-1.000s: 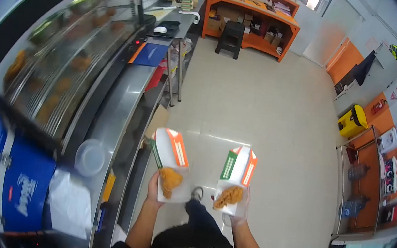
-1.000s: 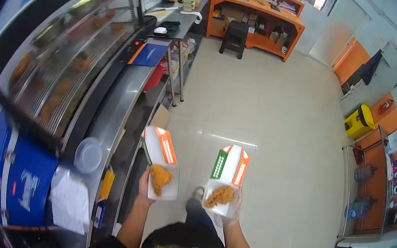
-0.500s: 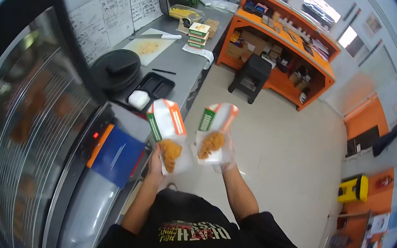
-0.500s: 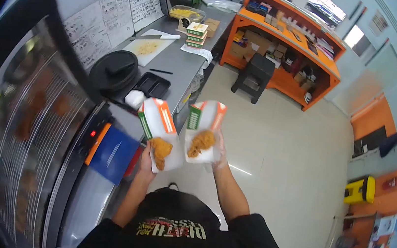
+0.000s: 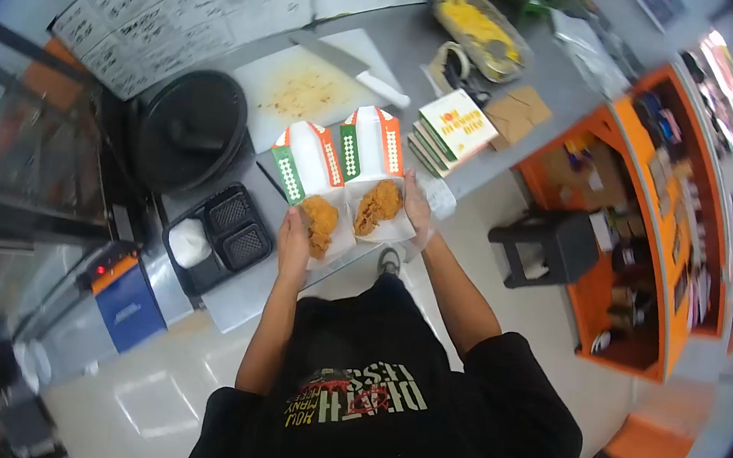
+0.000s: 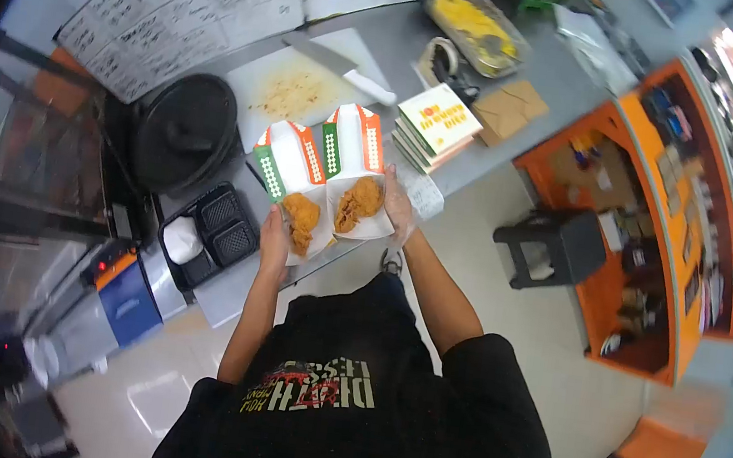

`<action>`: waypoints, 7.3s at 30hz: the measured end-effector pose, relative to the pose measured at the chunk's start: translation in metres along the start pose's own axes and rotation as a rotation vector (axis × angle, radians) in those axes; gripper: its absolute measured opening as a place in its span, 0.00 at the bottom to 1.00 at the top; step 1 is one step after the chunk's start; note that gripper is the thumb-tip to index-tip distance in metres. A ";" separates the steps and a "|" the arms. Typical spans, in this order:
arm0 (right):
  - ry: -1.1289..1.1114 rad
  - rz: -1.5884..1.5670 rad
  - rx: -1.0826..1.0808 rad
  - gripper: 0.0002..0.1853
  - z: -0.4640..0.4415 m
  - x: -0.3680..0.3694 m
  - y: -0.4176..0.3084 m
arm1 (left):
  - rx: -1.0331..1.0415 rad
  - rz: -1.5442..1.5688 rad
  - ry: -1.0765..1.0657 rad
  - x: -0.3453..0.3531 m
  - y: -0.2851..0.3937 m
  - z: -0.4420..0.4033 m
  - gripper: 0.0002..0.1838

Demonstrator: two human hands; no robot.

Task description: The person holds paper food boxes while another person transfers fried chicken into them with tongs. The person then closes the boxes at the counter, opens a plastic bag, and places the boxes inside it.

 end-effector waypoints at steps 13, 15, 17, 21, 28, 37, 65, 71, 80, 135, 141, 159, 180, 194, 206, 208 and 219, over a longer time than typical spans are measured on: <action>0.244 0.785 -1.105 0.16 0.027 0.029 -0.126 | 0.656 -0.975 0.488 0.019 0.076 0.006 0.16; 0.105 0.678 -1.017 0.15 0.040 0.039 -0.115 | 0.747 -0.769 0.493 0.036 0.109 0.053 0.14; -0.424 0.379 -0.504 0.13 0.043 0.087 -0.061 | 0.996 -0.674 0.269 0.069 0.143 0.107 0.21; -0.804 0.186 0.569 0.09 0.080 0.233 0.054 | 0.872 -0.697 0.378 0.003 0.133 0.141 0.12; -0.993 0.615 -0.033 0.13 0.120 0.387 0.208 | 0.414 -0.606 0.870 -0.254 0.089 0.158 0.06; -1.347 0.968 -0.638 0.23 0.247 0.520 0.189 | 0.190 0.307 1.331 -0.535 0.004 0.199 0.14; 0.271 0.550 -0.891 0.06 0.117 0.126 -0.043 | 0.137 -2.011 0.372 -0.621 0.074 -0.012 0.27; 0.038 0.706 -0.880 0.04 0.118 0.082 -0.034 | 0.554 -1.302 0.892 -0.384 0.134 0.066 0.16; 0.379 0.820 -0.749 0.22 0.044 -0.012 -0.052 | 0.429 -0.889 0.399 -0.022 0.055 0.009 0.18; -0.094 0.689 -1.012 0.22 0.011 0.002 -0.047 | 0.795 -1.134 -0.397 0.068 0.064 0.010 0.25; -0.327 0.451 -0.603 0.24 0.002 -0.007 -0.039 | 0.812 -1.121 -0.513 0.103 0.089 0.030 0.34; 0.009 -0.143 -0.505 0.08 -0.013 -0.031 0.025 | 0.678 -1.312 -0.789 0.147 0.082 -0.003 0.38; 0.700 0.256 -0.943 0.26 0.069 0.046 0.077 | 0.256 -0.926 -0.972 0.131 0.072 -0.049 0.37; 0.763 0.213 -0.782 0.20 0.059 0.045 0.074 | 0.532 -0.916 -0.984 0.128 0.060 -0.016 0.43; 0.631 0.294 -0.958 0.25 0.076 0.033 0.068 | 0.216 -0.673 -0.874 0.126 0.053 -0.029 0.42; 0.639 0.383 -0.941 0.27 0.075 0.031 0.061 | 0.274 -0.792 -0.917 0.127 0.056 -0.020 0.41; 0.611 0.313 -1.004 0.25 0.064 0.032 0.065 | 0.532 -1.162 -0.897 0.135 0.051 -0.025 0.42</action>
Point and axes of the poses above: each hand's wrist, its own z-axis away from the middle knuckle, its own x-axis out of the palm, y = z × x, the point moved 8 cm from there along -z, towards the middle knuckle, and after that the axes turned 13 degrees about x, right-handed, at the moved point
